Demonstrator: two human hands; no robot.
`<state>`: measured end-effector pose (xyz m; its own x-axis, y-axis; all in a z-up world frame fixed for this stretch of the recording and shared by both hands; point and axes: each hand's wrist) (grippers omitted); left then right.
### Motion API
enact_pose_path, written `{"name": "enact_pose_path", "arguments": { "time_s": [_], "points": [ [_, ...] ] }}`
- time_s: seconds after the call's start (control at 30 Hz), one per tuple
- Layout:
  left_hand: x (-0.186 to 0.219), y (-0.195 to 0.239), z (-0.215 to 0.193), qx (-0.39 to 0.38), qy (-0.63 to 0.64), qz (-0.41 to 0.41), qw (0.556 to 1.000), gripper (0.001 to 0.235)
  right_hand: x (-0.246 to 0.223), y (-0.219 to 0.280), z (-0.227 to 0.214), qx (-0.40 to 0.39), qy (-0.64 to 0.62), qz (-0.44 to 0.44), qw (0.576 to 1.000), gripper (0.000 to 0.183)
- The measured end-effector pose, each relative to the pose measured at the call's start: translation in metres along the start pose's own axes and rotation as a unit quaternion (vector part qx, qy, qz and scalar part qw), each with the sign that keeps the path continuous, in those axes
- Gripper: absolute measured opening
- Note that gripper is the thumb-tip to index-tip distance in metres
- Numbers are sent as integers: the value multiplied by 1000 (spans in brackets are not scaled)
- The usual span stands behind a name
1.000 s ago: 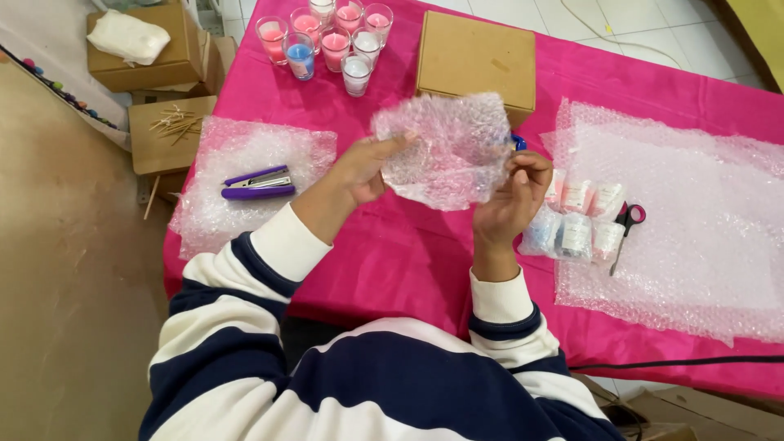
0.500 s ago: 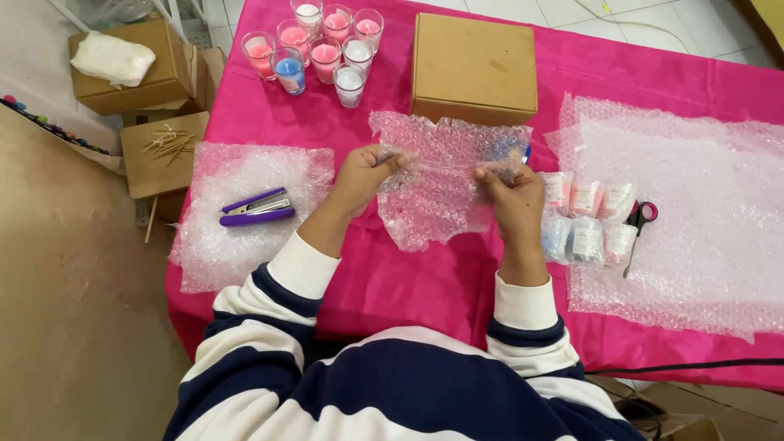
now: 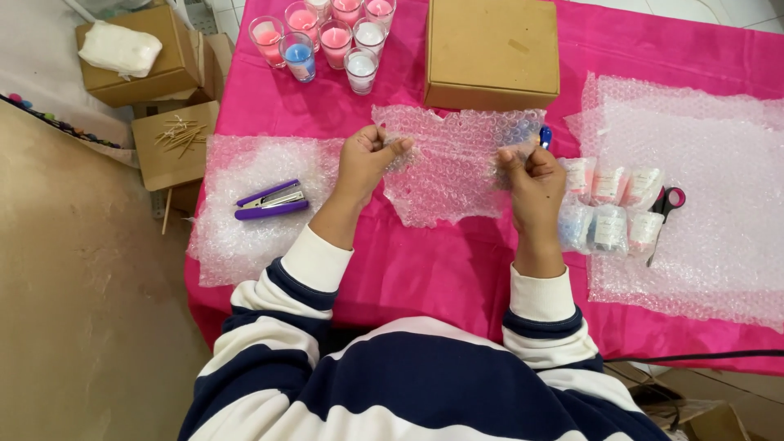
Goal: A person is individually wrapping small glass candle jars in bubble wrap and securing them with adhesive tape on a pink workspace.
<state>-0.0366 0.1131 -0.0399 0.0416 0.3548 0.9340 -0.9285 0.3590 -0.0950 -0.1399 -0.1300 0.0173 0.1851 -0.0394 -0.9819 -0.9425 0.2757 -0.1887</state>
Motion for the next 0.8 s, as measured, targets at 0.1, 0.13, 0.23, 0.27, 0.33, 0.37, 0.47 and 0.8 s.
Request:
{"name": "enact_pose_path", "arguments": {
  "time_s": [0.1, 0.13, 0.23, 0.27, 0.33, 0.37, 0.47, 0.8],
  "points": [
    [-16, -7, -10, 15, -13, 23, 1000, 20, 0, 2, 2, 6, 17, -17, 1000, 8],
    [-7, -4, -5, 15, -14, 23, 1000, 20, -5, 3, 5, 7, 17, -17, 1000, 8],
    [8, 1, -2, 23, -26, 24, 999, 18, -22, 4, 18, 12, 13, -37, 999, 15],
    [2, 0, -5, 23, -32, 20, 999, 16, -29, 7, 23, 19, 26, -33, 999, 17],
    [-7, -2, -10, 23, -38, 15, 999, 14, -26, 8, 24, 27, 39, -28, 998, 19],
    [-11, -4, -12, 9, -42, 13, 999, 13, -15, 6, 18, 28, 57, -32, 997, 19],
    [-16, -5, -14, -30, -50, -11, 998, 34, 7, -1, 5, 35, 61, -40, 997, 16],
    [-4, -2, -28, -29, -222, -60, 973, 43, 28, 0, -4, -15, 140, 9, 990, 52]
  ]
}}
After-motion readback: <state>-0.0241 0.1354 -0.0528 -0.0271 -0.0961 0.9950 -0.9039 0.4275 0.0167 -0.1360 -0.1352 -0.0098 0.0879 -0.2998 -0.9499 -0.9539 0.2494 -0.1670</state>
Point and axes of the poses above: each hand's wrist, its own y-axis away from the middle knuckle, its own z-axis out of the palm, x = y × z, and after that the axes turned 14 degrees about -x, right-handed
